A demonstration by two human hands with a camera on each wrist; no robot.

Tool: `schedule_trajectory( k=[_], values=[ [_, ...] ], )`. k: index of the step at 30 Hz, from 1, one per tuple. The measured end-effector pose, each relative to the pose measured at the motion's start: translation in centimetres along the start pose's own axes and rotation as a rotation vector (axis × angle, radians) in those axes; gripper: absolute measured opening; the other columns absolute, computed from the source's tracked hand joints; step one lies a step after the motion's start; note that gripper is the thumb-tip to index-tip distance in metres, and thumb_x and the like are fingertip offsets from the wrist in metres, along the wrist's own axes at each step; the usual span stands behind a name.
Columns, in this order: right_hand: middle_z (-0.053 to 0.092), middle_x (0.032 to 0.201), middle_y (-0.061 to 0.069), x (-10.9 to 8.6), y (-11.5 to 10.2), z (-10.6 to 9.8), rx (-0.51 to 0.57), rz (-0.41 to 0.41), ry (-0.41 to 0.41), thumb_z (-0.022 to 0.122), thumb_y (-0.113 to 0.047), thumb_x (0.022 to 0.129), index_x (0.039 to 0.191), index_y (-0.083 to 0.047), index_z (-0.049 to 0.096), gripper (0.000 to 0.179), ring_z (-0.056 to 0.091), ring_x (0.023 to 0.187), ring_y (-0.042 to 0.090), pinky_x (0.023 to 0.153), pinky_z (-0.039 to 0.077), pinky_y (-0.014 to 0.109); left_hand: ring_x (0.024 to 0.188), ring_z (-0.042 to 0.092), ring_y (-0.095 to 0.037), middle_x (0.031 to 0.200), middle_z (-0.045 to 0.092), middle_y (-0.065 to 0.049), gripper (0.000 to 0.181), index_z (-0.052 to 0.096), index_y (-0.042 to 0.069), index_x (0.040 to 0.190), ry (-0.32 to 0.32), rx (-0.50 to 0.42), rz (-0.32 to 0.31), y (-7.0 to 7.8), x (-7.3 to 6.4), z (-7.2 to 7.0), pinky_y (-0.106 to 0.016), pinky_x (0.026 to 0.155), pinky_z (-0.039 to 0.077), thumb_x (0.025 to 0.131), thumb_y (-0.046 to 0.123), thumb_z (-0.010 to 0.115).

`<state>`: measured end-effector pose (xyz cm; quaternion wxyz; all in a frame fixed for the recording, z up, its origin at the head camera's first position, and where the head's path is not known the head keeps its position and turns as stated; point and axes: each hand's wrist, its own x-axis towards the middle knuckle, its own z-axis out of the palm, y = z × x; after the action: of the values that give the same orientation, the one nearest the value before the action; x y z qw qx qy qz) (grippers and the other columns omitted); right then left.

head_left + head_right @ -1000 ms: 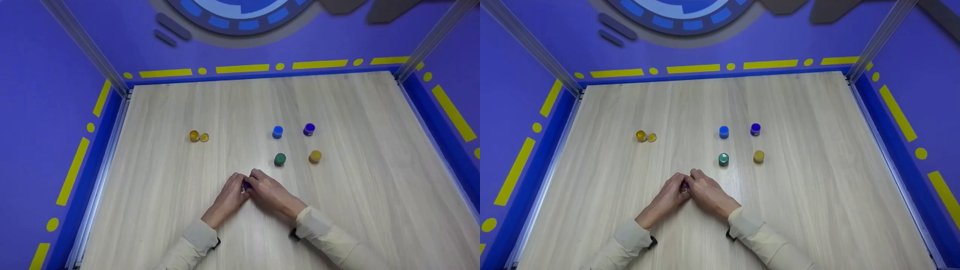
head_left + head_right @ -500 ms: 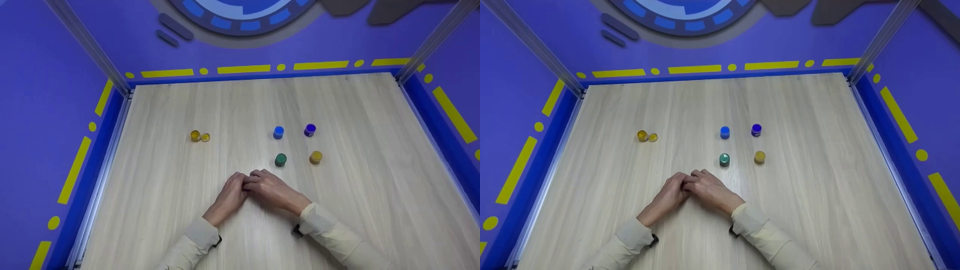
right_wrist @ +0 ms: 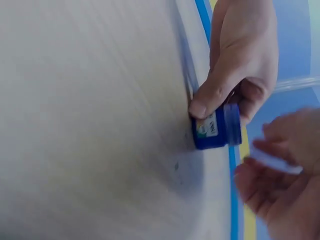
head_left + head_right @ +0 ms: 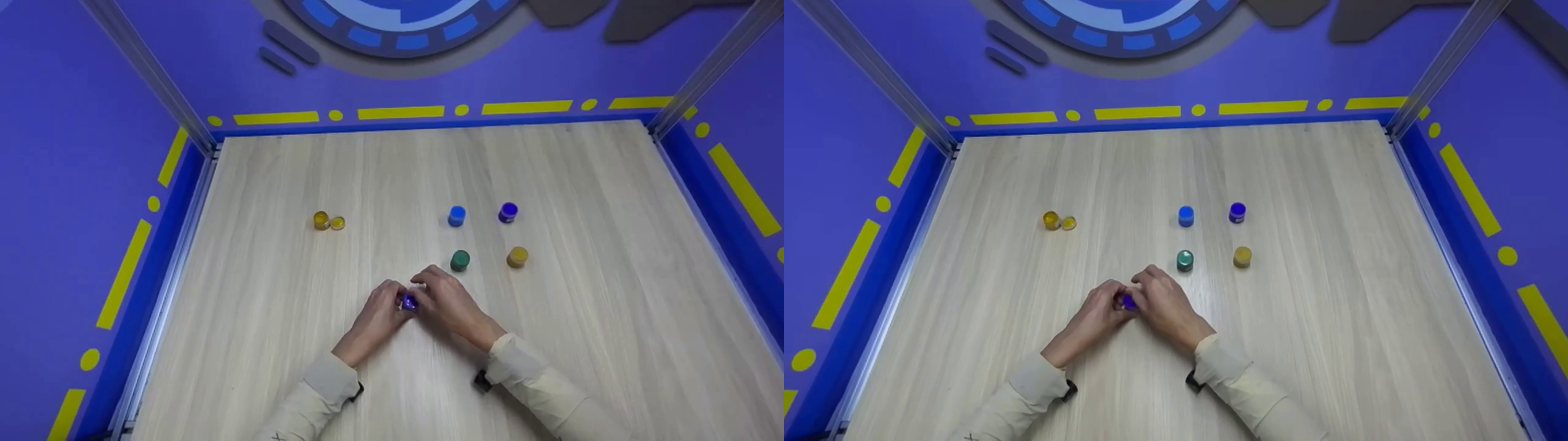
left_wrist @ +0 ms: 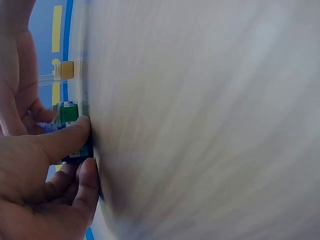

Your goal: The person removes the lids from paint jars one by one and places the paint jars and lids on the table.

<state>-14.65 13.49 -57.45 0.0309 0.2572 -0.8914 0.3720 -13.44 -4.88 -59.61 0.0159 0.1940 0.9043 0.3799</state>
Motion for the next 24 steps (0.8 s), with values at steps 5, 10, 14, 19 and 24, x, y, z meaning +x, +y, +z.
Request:
schedule_trajectory(
  k=[5, 10, 14, 19, 24],
  values=[
    [0.065, 0.103, 0.010, -0.3, -1.1, 0.7, -0.091, 0.036, -0.034, 0.075, -0.025, 0.096, 0.110, 0.000, 0.071, 0.029, 0.066, 0.086, 0.022, 0.077, 0.056, 0.040, 0.085, 0.059, -0.021, 0.093, 0.061, -0.007, 0.022, 0.063, 0.001, 0.100, 0.006, 0.030, 0.029, 0.0, -0.1, 0.1, -0.037, 0.078, 0.050, 0.085, 0.001, 0.078],
    [0.061, 0.099, 0.009, -0.6, -2.0, 1.3, -0.181, -0.001, -0.019, 0.080, -0.018, 0.091, 0.106, 0.000, 0.071, 0.026, 0.065, 0.083, 0.023, 0.075, 0.057, 0.041, 0.086, 0.059, -0.023, 0.095, 0.060, -0.007, 0.023, 0.063, -0.001, 0.103, 0.015, 0.061, 0.048, -0.1, -0.1, 0.1, -0.039, 0.081, 0.051, 0.082, -0.006, 0.070],
    [0.057, 0.093, 0.007, -0.4, -2.3, 1.4, -0.213, 0.001, -0.020, 0.080, -0.013, 0.090, 0.101, 0.002, 0.071, 0.021, 0.061, 0.078, 0.021, 0.072, 0.056, 0.039, 0.088, 0.056, -0.021, 0.096, 0.059, -0.006, 0.027, 0.062, 0.002, 0.105, -0.008, 0.057, 0.027, 0.0, -0.3, 0.1, -0.038, 0.081, 0.049, 0.081, -0.006, 0.071],
    [0.054, 0.089, 0.005, -0.3, -2.4, 1.5, -0.229, 0.007, -0.020, 0.080, -0.009, 0.089, 0.098, 0.001, 0.071, 0.016, 0.058, 0.075, 0.018, 0.070, 0.055, 0.038, 0.090, 0.055, -0.020, 0.099, 0.058, -0.004, 0.030, 0.062, 0.002, 0.109, -0.040, 0.066, -0.001, 0.0, -0.3, 0.2, -0.037, 0.082, 0.048, 0.082, -0.001, 0.074],
    [0.054, 0.089, 0.006, -0.3, -2.4, 1.5, -0.236, -0.006, -0.019, 0.079, -0.007, 0.090, 0.100, 0.002, 0.071, 0.016, 0.058, 0.075, 0.019, 0.071, 0.055, 0.038, 0.089, 0.055, -0.021, 0.097, 0.058, -0.005, 0.031, 0.062, 0.003, 0.107, -0.008, 0.074, 0.034, -0.1, -0.3, 0.2, -0.037, 0.082, 0.048, 0.080, -0.005, 0.074]
  ],
)
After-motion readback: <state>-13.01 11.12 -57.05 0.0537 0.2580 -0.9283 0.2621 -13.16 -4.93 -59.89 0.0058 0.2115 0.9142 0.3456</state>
